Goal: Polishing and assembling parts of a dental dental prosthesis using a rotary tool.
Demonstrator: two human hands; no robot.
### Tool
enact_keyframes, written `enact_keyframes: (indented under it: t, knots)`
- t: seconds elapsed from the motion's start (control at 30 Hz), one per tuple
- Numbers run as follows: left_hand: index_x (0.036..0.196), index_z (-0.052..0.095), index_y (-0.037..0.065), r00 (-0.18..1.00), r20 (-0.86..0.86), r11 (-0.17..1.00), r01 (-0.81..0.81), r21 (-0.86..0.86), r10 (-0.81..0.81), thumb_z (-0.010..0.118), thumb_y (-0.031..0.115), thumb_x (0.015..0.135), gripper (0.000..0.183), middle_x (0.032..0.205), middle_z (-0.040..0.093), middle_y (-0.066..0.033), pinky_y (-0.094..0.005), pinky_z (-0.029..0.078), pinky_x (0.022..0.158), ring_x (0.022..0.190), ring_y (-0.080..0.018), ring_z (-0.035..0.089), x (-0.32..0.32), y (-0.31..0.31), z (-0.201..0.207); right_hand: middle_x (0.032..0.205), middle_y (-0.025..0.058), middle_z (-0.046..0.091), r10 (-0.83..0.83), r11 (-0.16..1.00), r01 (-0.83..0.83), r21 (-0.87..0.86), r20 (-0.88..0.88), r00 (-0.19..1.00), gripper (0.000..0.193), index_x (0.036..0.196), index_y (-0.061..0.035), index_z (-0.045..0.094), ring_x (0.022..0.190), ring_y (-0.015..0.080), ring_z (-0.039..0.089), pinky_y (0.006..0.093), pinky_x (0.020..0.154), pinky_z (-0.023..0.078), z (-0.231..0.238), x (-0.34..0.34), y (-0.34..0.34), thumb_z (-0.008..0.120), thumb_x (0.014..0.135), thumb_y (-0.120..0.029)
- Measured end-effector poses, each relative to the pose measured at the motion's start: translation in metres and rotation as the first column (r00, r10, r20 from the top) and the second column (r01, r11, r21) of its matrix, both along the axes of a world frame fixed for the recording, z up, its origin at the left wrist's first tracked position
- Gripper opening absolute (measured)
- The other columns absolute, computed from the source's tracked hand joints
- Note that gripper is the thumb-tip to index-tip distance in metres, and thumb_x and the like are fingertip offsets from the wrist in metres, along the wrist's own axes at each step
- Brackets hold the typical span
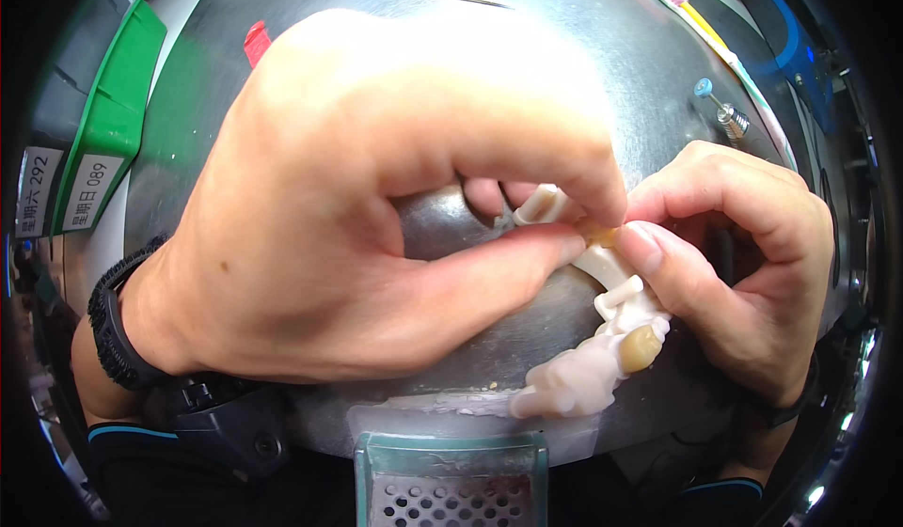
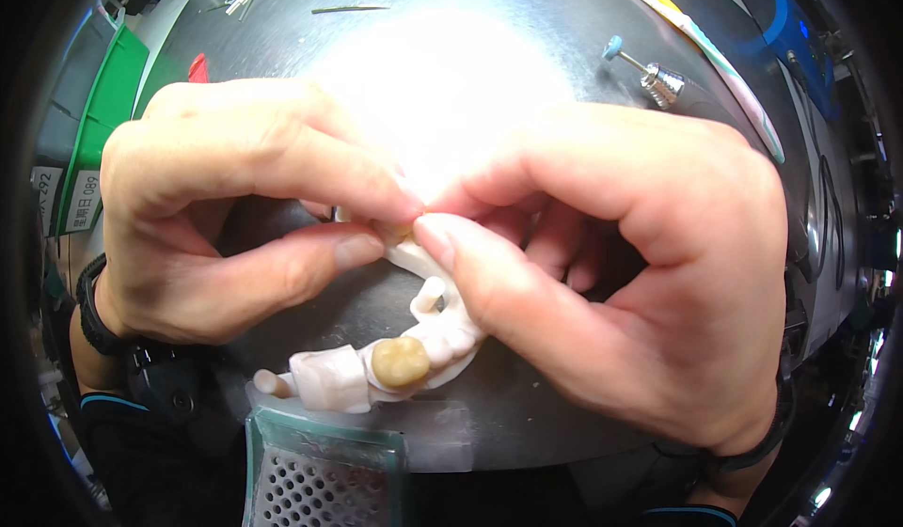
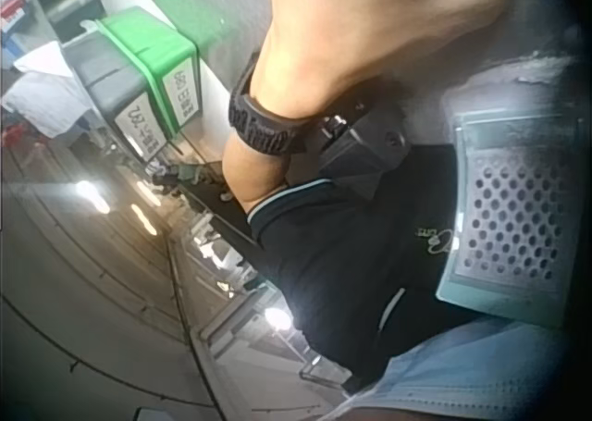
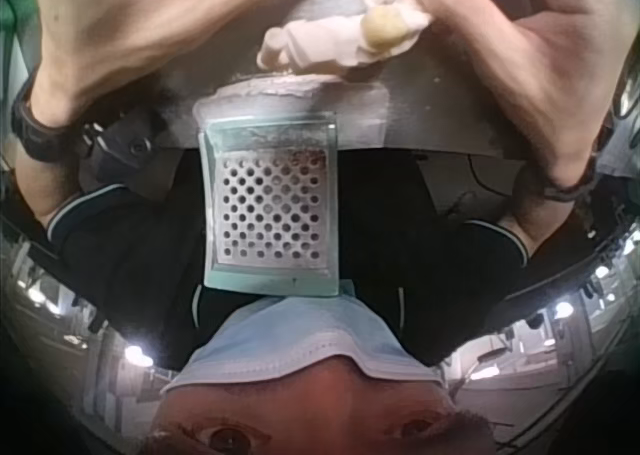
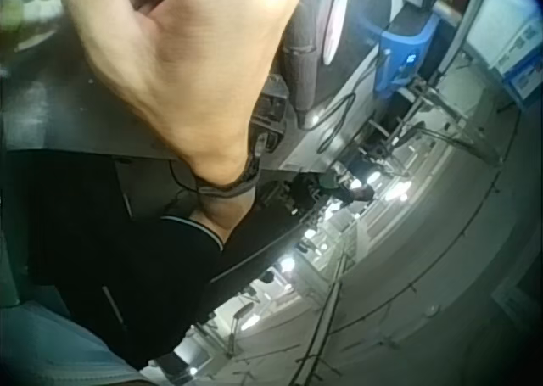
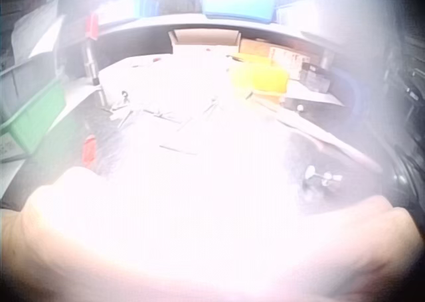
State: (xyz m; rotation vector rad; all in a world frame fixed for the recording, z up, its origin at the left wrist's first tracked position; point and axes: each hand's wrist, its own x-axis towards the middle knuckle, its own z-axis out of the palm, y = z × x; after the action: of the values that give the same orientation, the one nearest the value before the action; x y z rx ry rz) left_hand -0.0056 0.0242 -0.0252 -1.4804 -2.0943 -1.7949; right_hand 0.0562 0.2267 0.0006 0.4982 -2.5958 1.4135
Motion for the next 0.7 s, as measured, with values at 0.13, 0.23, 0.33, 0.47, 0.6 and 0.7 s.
enact_keyframes:
  t: [0.13, 0.23, 0.33, 0.47, 0.6, 0.7]
  knots:
    - [0.096, 0.071, -0.006, 1.0, -0.003, 1.0, -0.003, -0.025, 0.003, 0.072, -0.013, 0.071, 0.026, 0.085, 0.071, -0.0163, -0.027, 0.052, 0.064, 0.075, -0.0199, 0.068, 0.0, 0.0, 0.002, 0.074, 0.0074, 0.066, 0.0, 1.0, 0.001, -0.017, 0.038, 0.999, 0.005, 0.08, 0.0034, 0.067, 0.061, 0.0096, 0.058, 0.0224, 0.056, 0.041, 0.003, -0.001, 0.001, 0.071, 0.079, 0.001]
    - [0.096, 0.071, -0.006, 1.0, 0.0, 0.999, -0.005, -0.051, 0.005, 0.072, -0.013, 0.071, 0.026, 0.086, 0.071, -0.0164, -0.0266, 0.052, 0.064, 0.075, -0.0198, 0.068, 0.0, 0.0, 0.005, 0.074, 0.0074, 0.066, -0.002, 1.0, 0.001, -0.009, -0.017, 1.0, 0.005, 0.08, 0.0031, 0.067, 0.06, 0.0089, 0.057, 0.022, 0.055, 0.04, 0.001, 0.0, -0.001, 0.071, 0.078, 0.0]
    - [0.095, 0.072, -0.005, 1.0, -0.008, 0.998, 0.005, -0.063, -0.005, 0.073, -0.012, 0.071, 0.025, 0.086, 0.071, -0.0163, -0.0263, 0.052, 0.064, 0.075, -0.0196, 0.068, 0.0, -0.001, 0.007, 0.073, 0.0065, 0.065, -0.005, 1.0, 0.004, 0.007, 0.016, 1.0, 0.006, 0.079, 0.0027, 0.067, 0.059, 0.0075, 0.055, 0.0213, 0.054, 0.038, 0.002, 0.0, -0.001, 0.072, 0.078, 0.0]
    - [0.095, 0.072, -0.005, 0.997, -0.067, 0.998, 0.044, -0.046, -0.047, 0.074, -0.011, 0.071, 0.025, 0.087, 0.072, -0.0162, -0.0261, 0.052, 0.063, 0.075, -0.0196, 0.069, -0.004, 0.0, 0.009, 0.072, 0.0045, 0.063, -0.013, 1.0, 0.011, 0.015, 0.201, 0.979, 0.007, 0.079, 0.0019, 0.067, 0.057, 0.0059, 0.052, 0.0204, 0.053, 0.036, 0.014, -0.004, 0.003, 0.073, 0.077, 0.001]
    - [0.094, 0.072, -0.005, 0.999, 0.031, 0.999, -0.022, -0.045, 0.023, 0.075, -0.011, 0.07, 0.024, 0.086, 0.072, -0.0164, -0.0265, 0.053, 0.064, 0.075, -0.0204, 0.069, 0.004, -0.001, 0.007, 0.071, 0.0035, 0.061, -0.004, 1.0, 0.005, -0.017, 0.043, 0.999, 0.007, 0.079, 0.0018, 0.067, 0.056, 0.0055, 0.05, 0.0207, 0.052, 0.035, 0.002, -0.001, 0.004, 0.074, 0.076, 0.001]
    - [0.091, 0.072, -0.006, 0.999, 0.033, 1.0, 0.0, 0.009, -0.001, 0.075, -0.011, 0.07, 0.022, 0.085, 0.072, -0.0167, -0.0276, 0.054, 0.065, 0.076, -0.0215, 0.07, 0.0, 0.003, 0.004, 0.07, 0.0034, 0.061, 0.021, 0.997, -0.009, 0.082, -0.143, 0.989, 0.009, 0.08, 0.0021, 0.068, 0.056, 0.0064, 0.049, 0.0216, 0.052, 0.035, -0.003, -0.001, 0.006, 0.074, 0.074, 0.001]
